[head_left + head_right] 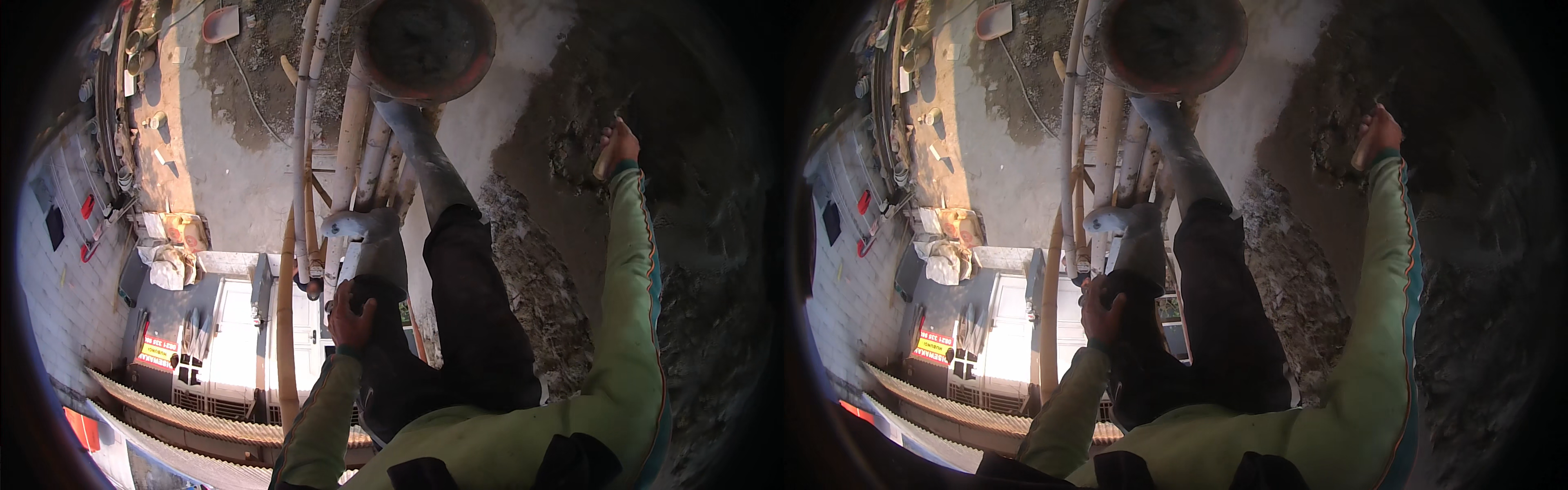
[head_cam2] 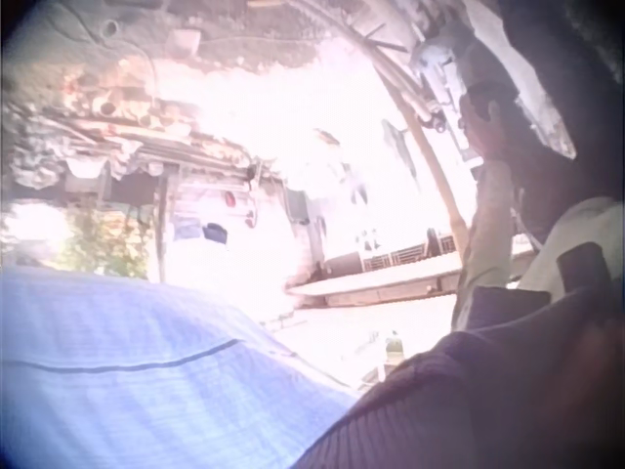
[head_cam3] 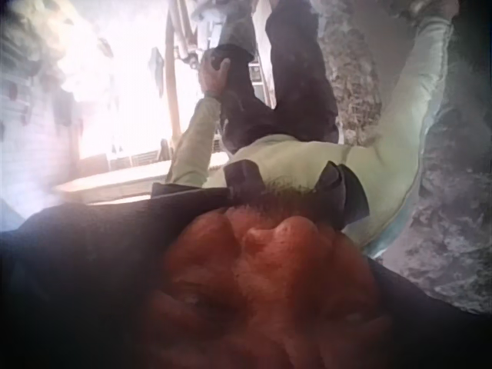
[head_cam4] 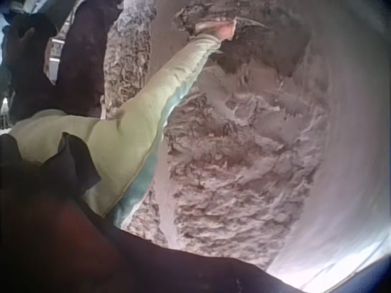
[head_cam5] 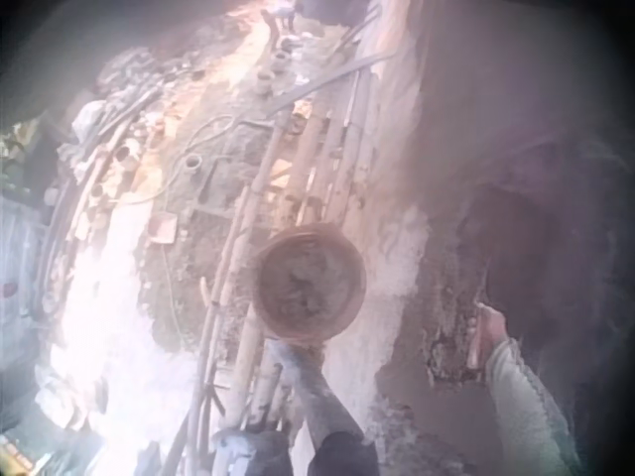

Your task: The person scoops wet cement from a bucket and applies it to a vertical wall using a trowel. They repeatedly smooth the surface with a flat tool while standing on scaffolding.

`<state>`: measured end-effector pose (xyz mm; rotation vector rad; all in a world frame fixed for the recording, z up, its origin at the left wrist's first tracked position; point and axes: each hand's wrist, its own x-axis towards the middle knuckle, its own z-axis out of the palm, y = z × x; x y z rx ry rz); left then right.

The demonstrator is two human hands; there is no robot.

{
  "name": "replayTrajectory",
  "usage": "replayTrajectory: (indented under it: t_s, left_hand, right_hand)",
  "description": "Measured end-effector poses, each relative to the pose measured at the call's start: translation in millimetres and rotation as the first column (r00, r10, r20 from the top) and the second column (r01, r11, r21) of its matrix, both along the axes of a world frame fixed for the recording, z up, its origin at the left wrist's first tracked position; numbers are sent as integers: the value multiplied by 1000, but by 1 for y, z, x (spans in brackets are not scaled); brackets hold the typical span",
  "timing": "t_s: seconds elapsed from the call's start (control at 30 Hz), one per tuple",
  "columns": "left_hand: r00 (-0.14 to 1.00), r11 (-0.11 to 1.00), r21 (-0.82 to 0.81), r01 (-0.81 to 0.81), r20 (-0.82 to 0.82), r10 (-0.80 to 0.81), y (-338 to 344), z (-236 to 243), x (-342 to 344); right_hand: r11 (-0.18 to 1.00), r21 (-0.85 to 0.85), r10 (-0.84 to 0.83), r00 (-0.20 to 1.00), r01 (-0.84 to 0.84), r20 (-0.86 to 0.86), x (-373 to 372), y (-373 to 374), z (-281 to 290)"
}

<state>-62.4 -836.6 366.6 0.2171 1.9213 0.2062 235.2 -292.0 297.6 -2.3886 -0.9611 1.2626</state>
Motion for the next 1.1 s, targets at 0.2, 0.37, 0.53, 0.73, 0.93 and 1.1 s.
replayTrajectory:
  t_s: [0.2,0.37,0.53,0.73,0.93,1.1]
  left_hand:
    - [1000,1000,1,-18,-8,18,-8,8,13]
    - [1000,1000,-6,13,-3,-13,-15,0,13]
    - [999,1000,13,-6,-33,6,-18,-2,16]
    - [999,1000,7,14,-29,-14,-14,5,13]
    - [999,1000,-6,15,-37,-15,-14,-4,12]
    - [998,1000,-7,-20,-57,20,-2,12,15]
  right_hand:
    - [752,-98,654,719,-652,236,-22,-45,15]
    - [304,-406,850,52,-862,524,-152,-30,-74]
    - [173,-461,915,-31,-871,403,-247,-65,-199]
    - [4,-105,875,-48,-994,482,-139,-82,-285]
    - [90,-182,911,7,-979,413,-129,-89,-246]
    - [-50,93,769,21,-994,639,-163,-122,-116]
